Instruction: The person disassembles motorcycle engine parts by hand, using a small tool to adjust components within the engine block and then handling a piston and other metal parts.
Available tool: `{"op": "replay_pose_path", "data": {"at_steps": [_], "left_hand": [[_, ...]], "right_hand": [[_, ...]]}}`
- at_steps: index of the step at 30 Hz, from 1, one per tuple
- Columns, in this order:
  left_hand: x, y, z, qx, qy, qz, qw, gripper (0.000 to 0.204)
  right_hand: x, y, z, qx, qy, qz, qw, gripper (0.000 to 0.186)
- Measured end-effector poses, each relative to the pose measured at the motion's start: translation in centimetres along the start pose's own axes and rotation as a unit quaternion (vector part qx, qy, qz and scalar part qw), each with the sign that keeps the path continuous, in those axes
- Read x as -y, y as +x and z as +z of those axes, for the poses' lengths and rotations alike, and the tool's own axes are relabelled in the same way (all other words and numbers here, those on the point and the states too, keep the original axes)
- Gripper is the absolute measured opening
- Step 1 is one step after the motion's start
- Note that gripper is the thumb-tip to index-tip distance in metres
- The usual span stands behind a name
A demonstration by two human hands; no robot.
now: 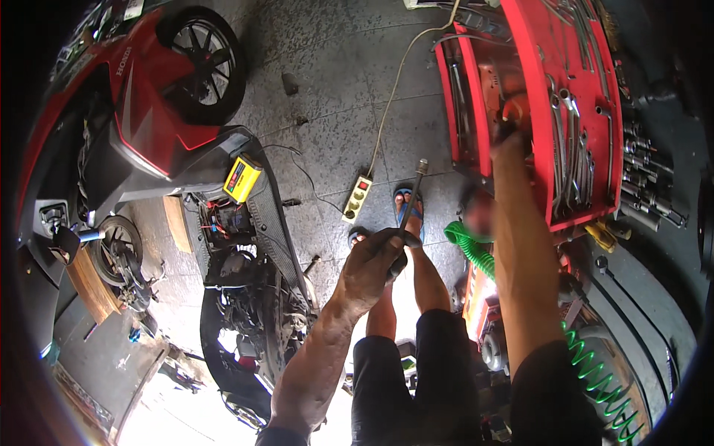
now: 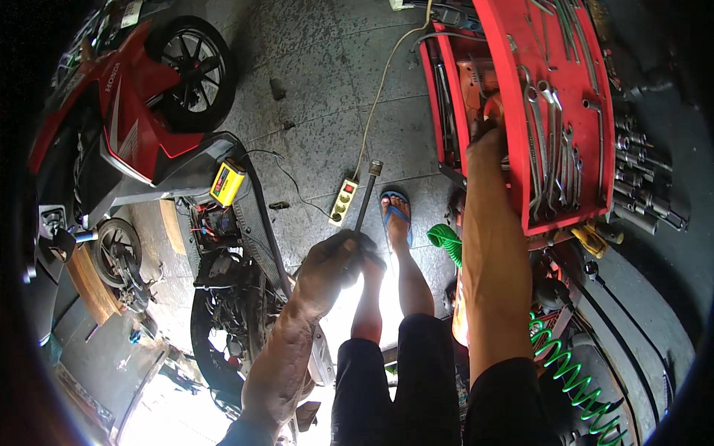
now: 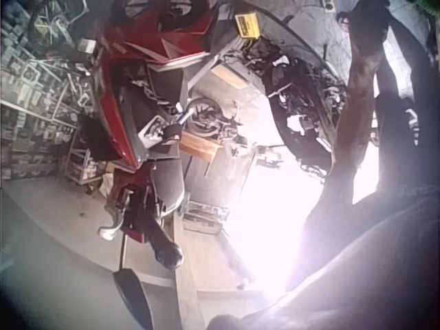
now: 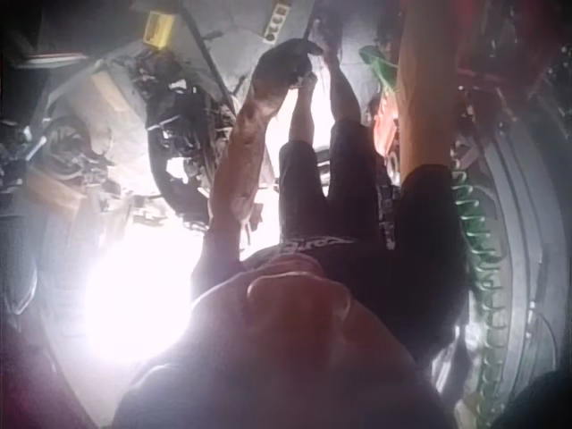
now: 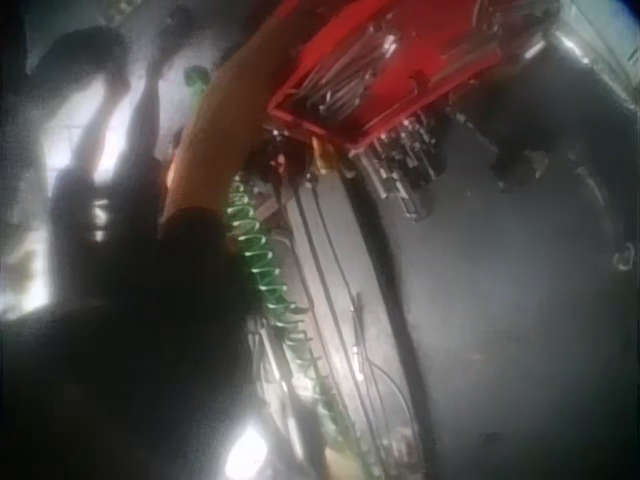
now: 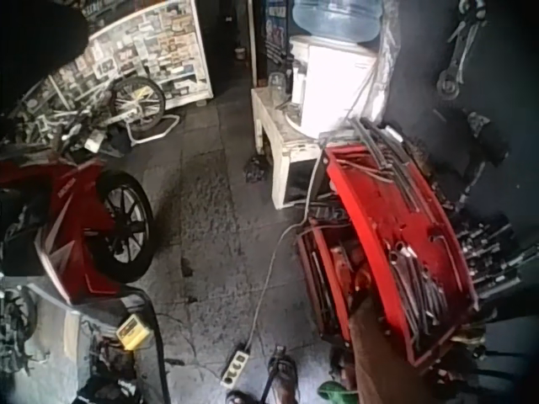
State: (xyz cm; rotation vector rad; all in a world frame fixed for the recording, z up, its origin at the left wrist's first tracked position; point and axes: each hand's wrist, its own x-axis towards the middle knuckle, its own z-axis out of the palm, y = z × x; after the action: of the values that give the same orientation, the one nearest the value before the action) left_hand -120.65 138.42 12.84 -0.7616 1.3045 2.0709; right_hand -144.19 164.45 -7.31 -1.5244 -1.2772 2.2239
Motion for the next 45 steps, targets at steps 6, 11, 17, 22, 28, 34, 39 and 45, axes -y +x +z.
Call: {"op": "replay_pose_path", "data": {"at_steps": [6, 11, 17, 22, 28, 34, 39, 45], "left_hand": [[-0.4, -0.8, -0.3, -0.014, 0.088, 0.046, 0.995, 0.030], [-2.1, -3.4, 0.4, 0.008, 0.201, 0.104, 0.974, 0.029], [-3.7, -9.3, 0.7, -0.017, 0.137, 0.105, 0.985, 0.025], [-5.3, -15.5, 3.1, -0.003, 0.119, 0.126, 0.985, 0.034], [-6.4, -23.9, 3.4, 0.018, 0.134, 0.087, 0.987, 0.048], [-7.6, -29.8, 4.0, -0.014, 0.134, 0.067, 0.989, 0.022], [-8.5, -33.5, 3.4, -0.022, 0.054, 0.193, 0.979, 0.020], [-8.4, -35.0, 4.7, -0.047, -0.106, 0.318, 0.941, 0.033]], "right_hand": [[1.3, -17.2, -3.5, 0.332, -0.211, 0.107, 0.913, 0.049], [5.7, -26.9, -5.3, 0.446, -0.278, 0.014, 0.851, 0.035], [12.4, -34.0, -7.0, 0.517, -0.474, -0.104, 0.705, 0.021], [16.1, -41.8, -10.2, 0.584, -0.539, -0.188, 0.577, 0.026], [19.6, -49.2, -13.2, 0.576, -0.529, -0.252, 0.570, 0.045], [21.8, -54.2, -15.3, 0.543, -0.550, -0.249, 0.584, 0.044], [23.1, -56.8, -16.5, 0.537, -0.481, -0.194, 0.665, 0.046], [22.0, -59.2, -19.2, 0.551, -0.396, 0.015, 0.735, 0.041]]}}
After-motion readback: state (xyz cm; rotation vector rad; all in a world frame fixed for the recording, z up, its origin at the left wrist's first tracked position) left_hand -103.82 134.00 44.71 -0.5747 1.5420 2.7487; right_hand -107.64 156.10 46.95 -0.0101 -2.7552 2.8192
